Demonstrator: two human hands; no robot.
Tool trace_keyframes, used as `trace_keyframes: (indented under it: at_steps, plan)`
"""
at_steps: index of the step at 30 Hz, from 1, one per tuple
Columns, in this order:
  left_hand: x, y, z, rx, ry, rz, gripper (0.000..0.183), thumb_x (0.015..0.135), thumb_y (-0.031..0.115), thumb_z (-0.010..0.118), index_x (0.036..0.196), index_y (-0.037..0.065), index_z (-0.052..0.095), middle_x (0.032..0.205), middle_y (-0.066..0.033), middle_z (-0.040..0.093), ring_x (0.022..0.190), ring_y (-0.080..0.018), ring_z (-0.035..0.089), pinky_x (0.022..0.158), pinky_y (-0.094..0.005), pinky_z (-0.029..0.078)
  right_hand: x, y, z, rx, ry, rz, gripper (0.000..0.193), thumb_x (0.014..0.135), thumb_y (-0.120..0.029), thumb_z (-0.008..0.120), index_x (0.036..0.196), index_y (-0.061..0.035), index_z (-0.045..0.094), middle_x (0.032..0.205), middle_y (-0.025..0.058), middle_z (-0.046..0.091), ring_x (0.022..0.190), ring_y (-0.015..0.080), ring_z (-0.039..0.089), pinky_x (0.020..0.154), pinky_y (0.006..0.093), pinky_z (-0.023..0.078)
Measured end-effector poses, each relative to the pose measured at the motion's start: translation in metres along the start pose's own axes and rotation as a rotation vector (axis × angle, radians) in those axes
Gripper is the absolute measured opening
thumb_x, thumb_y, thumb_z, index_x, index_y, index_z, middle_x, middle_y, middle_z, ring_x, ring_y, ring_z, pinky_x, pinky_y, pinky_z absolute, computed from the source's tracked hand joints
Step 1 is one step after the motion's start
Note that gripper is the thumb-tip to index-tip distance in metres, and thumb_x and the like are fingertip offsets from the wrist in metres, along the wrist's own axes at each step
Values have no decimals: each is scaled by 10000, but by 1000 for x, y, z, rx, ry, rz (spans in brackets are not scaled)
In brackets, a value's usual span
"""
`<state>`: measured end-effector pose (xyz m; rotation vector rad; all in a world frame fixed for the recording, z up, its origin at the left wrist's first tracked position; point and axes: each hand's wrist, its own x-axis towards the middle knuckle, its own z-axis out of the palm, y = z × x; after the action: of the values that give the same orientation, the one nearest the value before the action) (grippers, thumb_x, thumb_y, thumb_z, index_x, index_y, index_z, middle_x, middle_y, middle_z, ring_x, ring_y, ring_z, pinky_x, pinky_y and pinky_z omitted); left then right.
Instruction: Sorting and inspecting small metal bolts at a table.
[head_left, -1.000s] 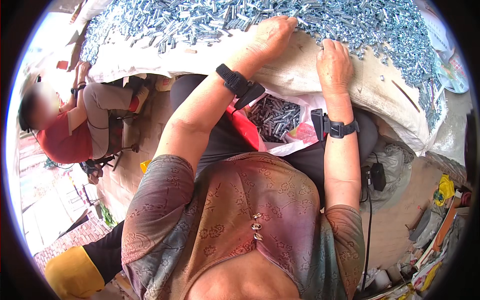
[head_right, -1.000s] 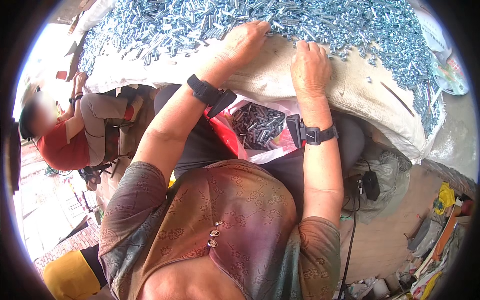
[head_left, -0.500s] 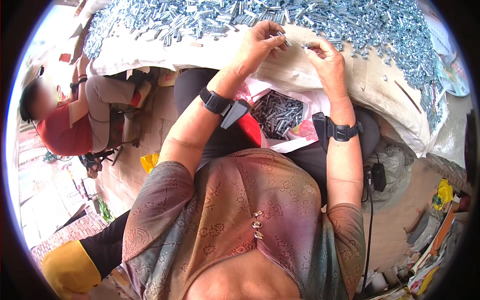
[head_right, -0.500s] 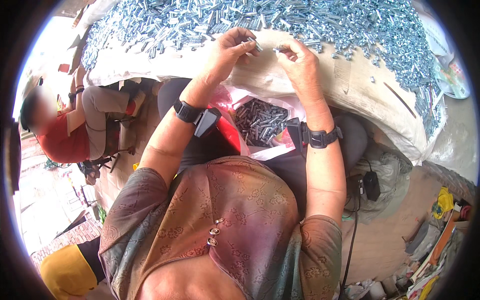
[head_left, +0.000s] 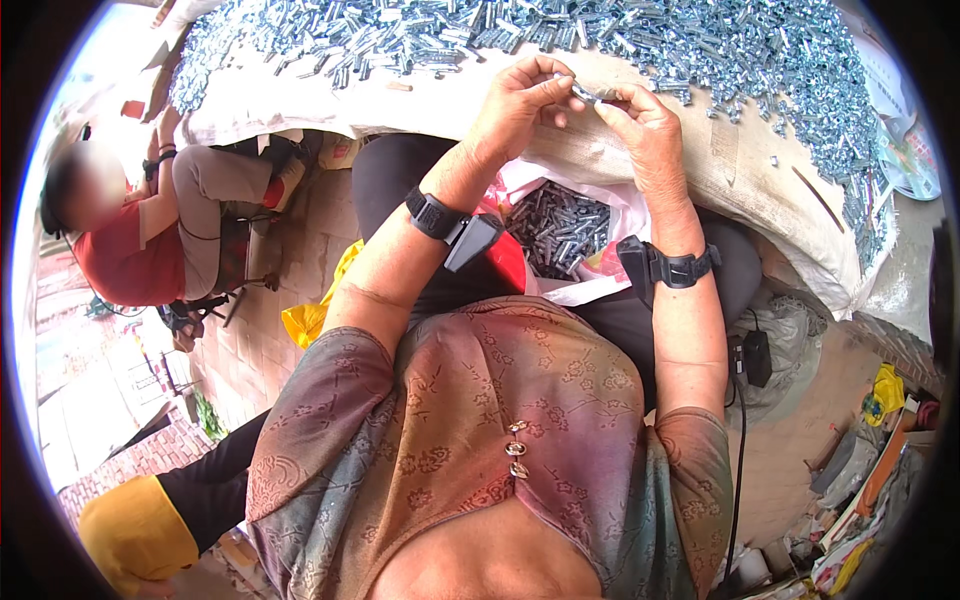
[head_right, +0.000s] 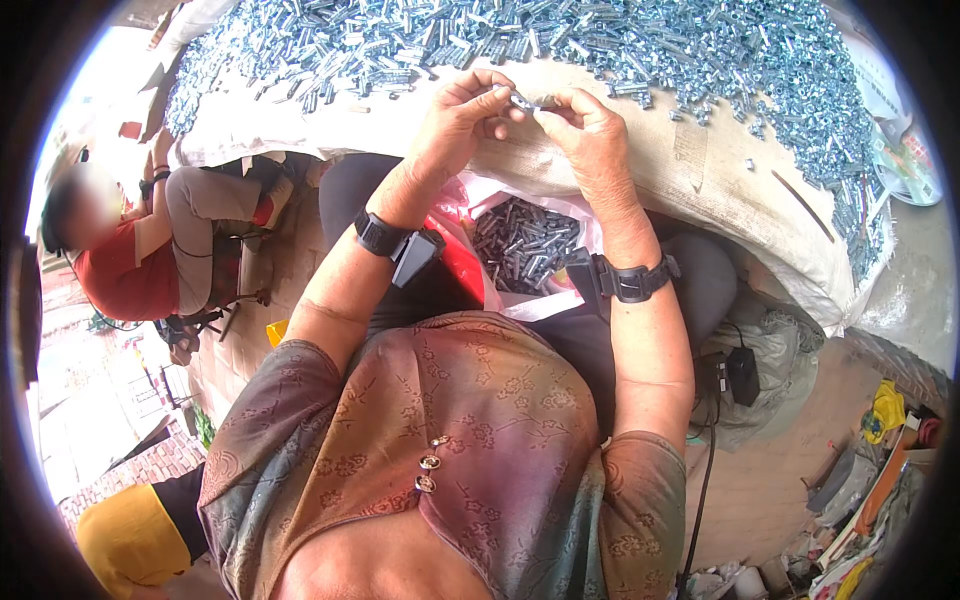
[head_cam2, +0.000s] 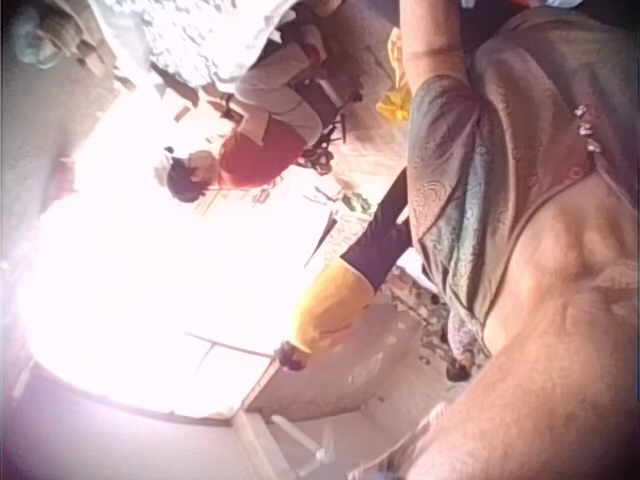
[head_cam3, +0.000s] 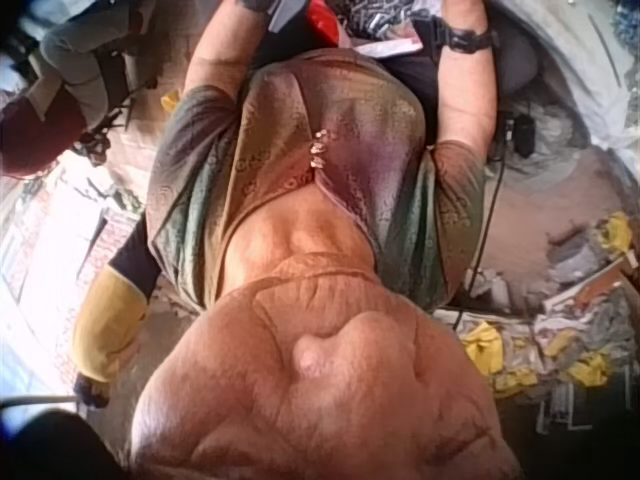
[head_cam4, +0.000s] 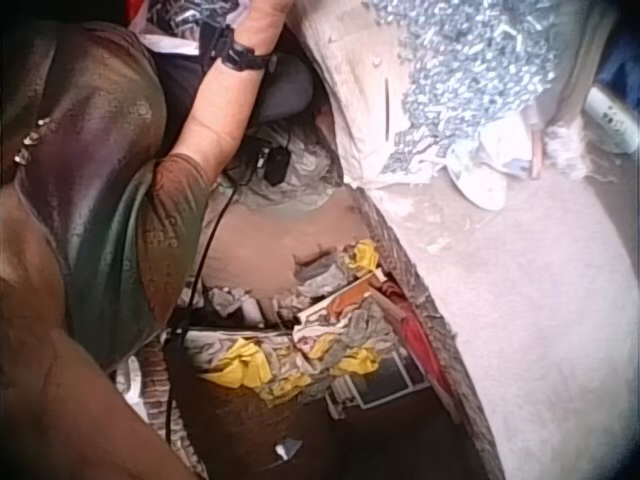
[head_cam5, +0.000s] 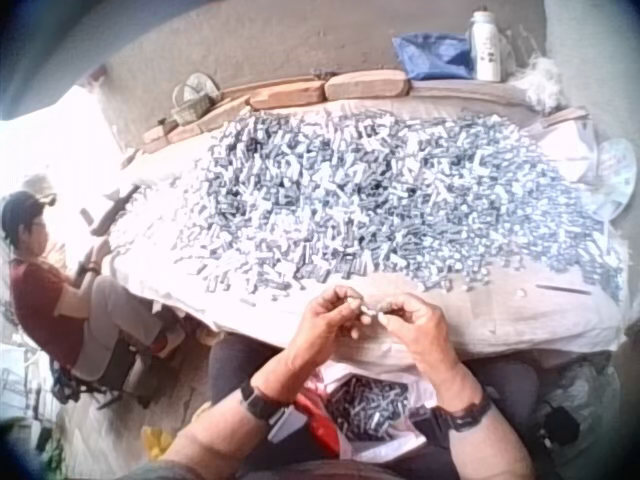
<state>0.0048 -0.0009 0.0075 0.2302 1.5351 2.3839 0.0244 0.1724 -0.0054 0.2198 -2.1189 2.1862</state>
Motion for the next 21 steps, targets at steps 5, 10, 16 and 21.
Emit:
trace_keyframes:
  at_steps: [5, 10, 16, 21]
  plan:
    - [-1, -5, -2, -118, -15, 10, 105, 894, 80, 525, 984, 32, 553, 851, -52, 595, 759, -124, 612, 568, -196, 471, -3, -4, 1, 113, -12, 60, 180, 784, -65, 646, 958, -16, 639, 815, -8, 621, 716, 42, 546, 633, 185, 447]
    - [-1, -7, 0, -88, -38, 55, 99, 895, 74, 521, 979, 28, 547, 852, -61, 599, 755, -128, 614, 572, -197, 474, -3, 2, 1, -11, -13, -25, 215, 790, -75, 649, 996, -18, 625, 819, -12, 625, 722, 44, 552, 643, 194, 454]
    - [-2, -10, 7, 447, 8, 135, 107, 863, 92, 569, 953, 40, 546, 798, -56, 623, 717, -119, 615, 581, -244, 494, -7, 0, 5, -279, -28, 11, 160, 757, -44, 636, 907, -6, 597, 805, 46, 625, 747, 119, 590, 667, 252, 480]
    - [-4, -21, 22, 1244, -19, 587, 146, 797, 62, 593, 938, 70, 557, 771, -108, 599, 713, -249, 618, 637, -335, 485, -5, -14, -11, -996, -102, -363, 183, 676, -28, 582, 856, -54, 564, 898, 131, 574, 897, 317, 537, 747, 416, 459]
